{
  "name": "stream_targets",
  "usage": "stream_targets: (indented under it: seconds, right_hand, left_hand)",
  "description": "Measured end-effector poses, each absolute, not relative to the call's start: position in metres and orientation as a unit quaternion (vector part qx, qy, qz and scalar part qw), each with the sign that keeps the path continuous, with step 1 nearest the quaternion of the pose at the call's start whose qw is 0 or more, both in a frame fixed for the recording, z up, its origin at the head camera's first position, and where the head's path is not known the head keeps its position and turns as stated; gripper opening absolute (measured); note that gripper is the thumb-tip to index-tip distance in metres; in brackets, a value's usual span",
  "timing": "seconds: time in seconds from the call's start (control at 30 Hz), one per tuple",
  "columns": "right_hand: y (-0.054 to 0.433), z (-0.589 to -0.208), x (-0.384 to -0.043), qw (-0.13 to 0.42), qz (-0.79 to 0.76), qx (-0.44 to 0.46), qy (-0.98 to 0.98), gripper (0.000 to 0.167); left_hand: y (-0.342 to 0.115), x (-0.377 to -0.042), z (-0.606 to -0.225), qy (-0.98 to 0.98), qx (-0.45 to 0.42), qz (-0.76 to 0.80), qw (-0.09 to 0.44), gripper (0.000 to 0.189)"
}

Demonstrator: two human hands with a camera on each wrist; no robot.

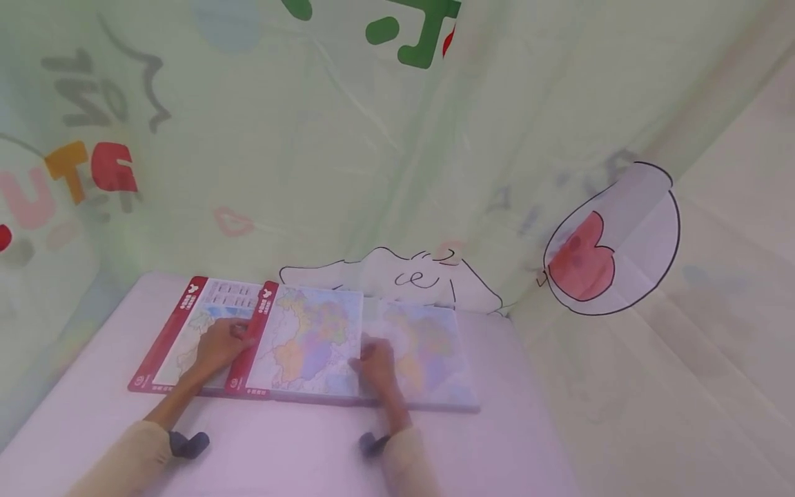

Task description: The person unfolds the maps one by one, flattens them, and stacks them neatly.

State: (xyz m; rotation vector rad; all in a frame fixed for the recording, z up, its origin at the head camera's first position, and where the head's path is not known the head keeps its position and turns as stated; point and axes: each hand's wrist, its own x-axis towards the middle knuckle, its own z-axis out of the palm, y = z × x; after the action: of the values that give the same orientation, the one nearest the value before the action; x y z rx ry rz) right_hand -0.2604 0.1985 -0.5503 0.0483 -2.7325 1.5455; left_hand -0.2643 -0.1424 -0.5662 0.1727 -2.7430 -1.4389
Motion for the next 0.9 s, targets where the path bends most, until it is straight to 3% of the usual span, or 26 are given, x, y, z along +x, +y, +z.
stream_targets:
  seconds: [0.13, 0.27, 0.9]
  right_hand:
    - [0.209, -0.55, -0.266, -0.046, 0.536, 0.048, -0.842, 0.08]
    - [0.214, -0.55, -0.272, -0.079, 0.564, 0.053, -0.82, 0.077]
    - [0.211, -0.546, -0.272, -0.052, 0.596, 0.013, -0.801, 0.071]
  left_hand:
    - [-0.143, -0.261, -0.568, -0.883, 0.061, -0.465, 0.014, 0.056]
    - [-0.145, -0.26, -0.568, -0.883, 0.062, -0.465, 0.017, 0.054]
    - [-0.15, -0.275, -0.563, -0.869, 0.052, -0.493, -0.001, 0.046]
